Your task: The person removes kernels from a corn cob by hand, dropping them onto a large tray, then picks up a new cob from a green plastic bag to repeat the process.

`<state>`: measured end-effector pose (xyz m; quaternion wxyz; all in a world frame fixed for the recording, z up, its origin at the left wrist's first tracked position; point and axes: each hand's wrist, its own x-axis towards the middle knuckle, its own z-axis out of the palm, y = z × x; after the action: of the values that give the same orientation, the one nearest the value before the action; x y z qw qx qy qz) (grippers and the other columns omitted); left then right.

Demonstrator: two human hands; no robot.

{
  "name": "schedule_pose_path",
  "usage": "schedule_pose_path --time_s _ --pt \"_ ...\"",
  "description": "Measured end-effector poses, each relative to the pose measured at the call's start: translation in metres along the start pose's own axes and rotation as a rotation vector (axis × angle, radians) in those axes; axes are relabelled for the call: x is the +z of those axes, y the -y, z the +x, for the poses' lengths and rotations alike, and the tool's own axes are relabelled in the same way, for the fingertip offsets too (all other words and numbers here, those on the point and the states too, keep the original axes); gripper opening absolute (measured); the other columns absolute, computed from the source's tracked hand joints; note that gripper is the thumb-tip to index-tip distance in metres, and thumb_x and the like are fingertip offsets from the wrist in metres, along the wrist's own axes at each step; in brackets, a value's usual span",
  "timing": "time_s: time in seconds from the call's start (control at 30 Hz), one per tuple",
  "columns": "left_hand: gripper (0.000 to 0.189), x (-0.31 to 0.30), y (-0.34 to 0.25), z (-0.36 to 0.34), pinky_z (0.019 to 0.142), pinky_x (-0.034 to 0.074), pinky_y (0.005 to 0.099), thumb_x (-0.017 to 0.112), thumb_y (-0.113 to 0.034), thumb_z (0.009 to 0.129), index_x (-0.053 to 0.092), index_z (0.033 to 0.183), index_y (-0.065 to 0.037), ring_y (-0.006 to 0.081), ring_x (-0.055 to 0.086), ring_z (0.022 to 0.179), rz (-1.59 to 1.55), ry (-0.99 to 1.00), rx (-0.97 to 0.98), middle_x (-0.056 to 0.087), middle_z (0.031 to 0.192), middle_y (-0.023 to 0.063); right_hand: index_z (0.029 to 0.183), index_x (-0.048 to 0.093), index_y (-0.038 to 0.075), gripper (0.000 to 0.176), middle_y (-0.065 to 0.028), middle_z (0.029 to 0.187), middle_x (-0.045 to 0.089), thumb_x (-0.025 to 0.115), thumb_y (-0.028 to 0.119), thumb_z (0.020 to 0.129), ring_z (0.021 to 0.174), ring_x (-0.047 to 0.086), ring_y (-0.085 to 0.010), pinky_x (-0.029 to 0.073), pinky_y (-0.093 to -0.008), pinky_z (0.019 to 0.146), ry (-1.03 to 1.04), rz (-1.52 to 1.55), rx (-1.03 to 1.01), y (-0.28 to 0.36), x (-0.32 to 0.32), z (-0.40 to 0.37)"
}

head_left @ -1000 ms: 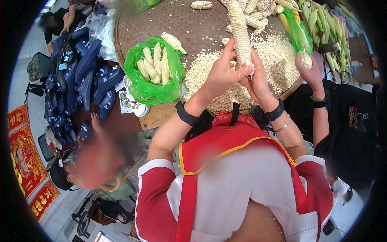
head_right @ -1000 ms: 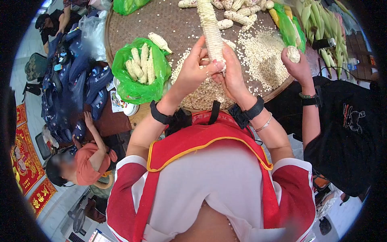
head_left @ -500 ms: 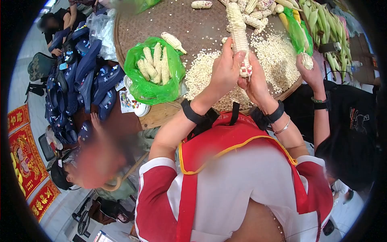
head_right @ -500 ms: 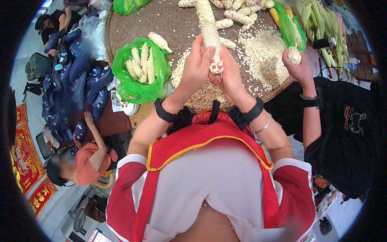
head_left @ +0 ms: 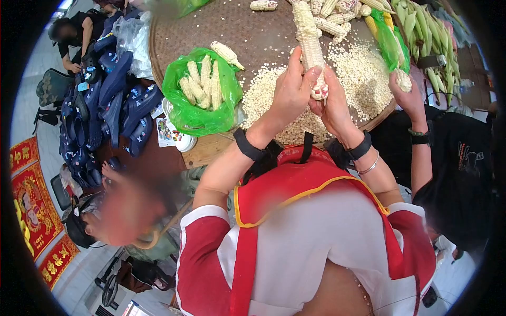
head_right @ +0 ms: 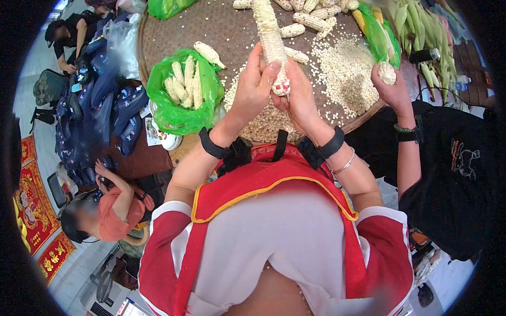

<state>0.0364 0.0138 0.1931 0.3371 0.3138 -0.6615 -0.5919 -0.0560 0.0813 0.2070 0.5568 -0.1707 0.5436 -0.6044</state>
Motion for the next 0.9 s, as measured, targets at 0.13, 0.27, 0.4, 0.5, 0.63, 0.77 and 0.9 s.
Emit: schedule_pose_path --time_s 0.13,0.27,0.4,0.5,0.63,0.77,0.9 --pt "0.050 -0.004 -0.010 0.002 0.063 0.046 0.0326 0.046 -0.016 0.089 0.026 0.130 0.005 0.0230 0.060 0.072 -0.030 0.017 -0.032 0.060 0.080 0.0168 0.123 0.040 0.011 0.042 0.0001 0.072 0.051 0.035 0.039 0.093 0.049 0.045 -0.0064 0.034 -0.0176 0.039 0.016 0.083 0.040 0.006 0.001 0.001" --pt "0.033 -0.012 0.003 0.000 0.067 0.045 0.0247 0.052 -0.010 0.086 0.046 0.115 0.004 0.0102 0.055 0.074 0.120 -0.123 0.294 0.060 0.081 0.0068 0.125 0.039 0.010 0.044 -0.0003 0.075 0.051 0.037 0.038 0.092 0.049 0.045 -0.0066 0.033 -0.0178 0.040 -0.003 0.085 -0.093 0.008 -0.003 0.008" --pt "0.012 -0.007 -0.015 -0.009 0.068 0.045 0.0231 0.059 -0.004 0.080 0.059 0.090 0.003 0.0079 0.055 0.075 0.067 -0.112 0.193 0.060 0.084 0.0049 0.130 0.033 0.007 0.049 -0.0004 0.084 0.052 0.039 0.037 0.092 0.062 0.044 -0.0042 0.034 -0.0178 0.046 -0.063 -0.036 -0.189 0.005 -0.004 0.011" --pt "0.012 -0.011 -0.020 -0.010 0.068 0.045 0.0213 0.059 -0.003 0.079 0.058 0.089 0.003 0.0074 0.055 0.077 -0.071 -0.046 0.042 0.060 0.085 0.0044 0.131 0.032 0.007 0.050 -0.0004 0.088 0.052 0.039 0.037 0.092 0.066 0.044 -0.0035 0.035 -0.0170 0.049 -0.007 -0.111 -0.249 0.004 -0.006 0.011" --pt "0.017 -0.014 -0.007 -0.004 0.065 0.043 0.0188 0.059 -0.001 0.078 0.054 0.094 0.002 0.0060 0.054 0.074 -0.225 0.043 -0.002 0.058 0.082 0.0041 0.131 0.032 0.006 0.051 -0.0004 0.089 0.052 0.039 0.038 0.091 0.066 0.044 -0.0033 0.035 -0.0165 0.049 -0.009 -0.135 -0.252 0.000 -0.009 0.010" --pt "0.028 -0.017 -0.004 -0.001 0.061 0.042 0.0175 0.060 0.000 0.077 0.044 0.099 0.000 0.0044 0.050 0.070 -0.288 0.109 -0.099 0.055 0.079 0.0028 0.131 0.032 0.006 0.050 -0.0017 0.097 0.053 0.039 0.037 0.092 0.072 0.046 -0.0038 0.037 -0.0169 0.055 0.011 -0.213 -0.290 0.000 -0.011 0.010" --pt "0.033 -0.016 -0.013 -0.002 0.058 0.041 0.0169 0.058 0.002 0.076 0.036 0.100 -0.003 0.0044 0.050 0.066 -0.277 0.091 -0.116 0.054 0.077 0.0028 0.132 0.032 0.006 0.048 -0.0044 0.111 0.051 0.040 0.032 0.092 0.084 0.049 -0.0057 0.041 -0.0188 0.066 0.033 -0.232 -0.344 0.002 -0.006 0.006"
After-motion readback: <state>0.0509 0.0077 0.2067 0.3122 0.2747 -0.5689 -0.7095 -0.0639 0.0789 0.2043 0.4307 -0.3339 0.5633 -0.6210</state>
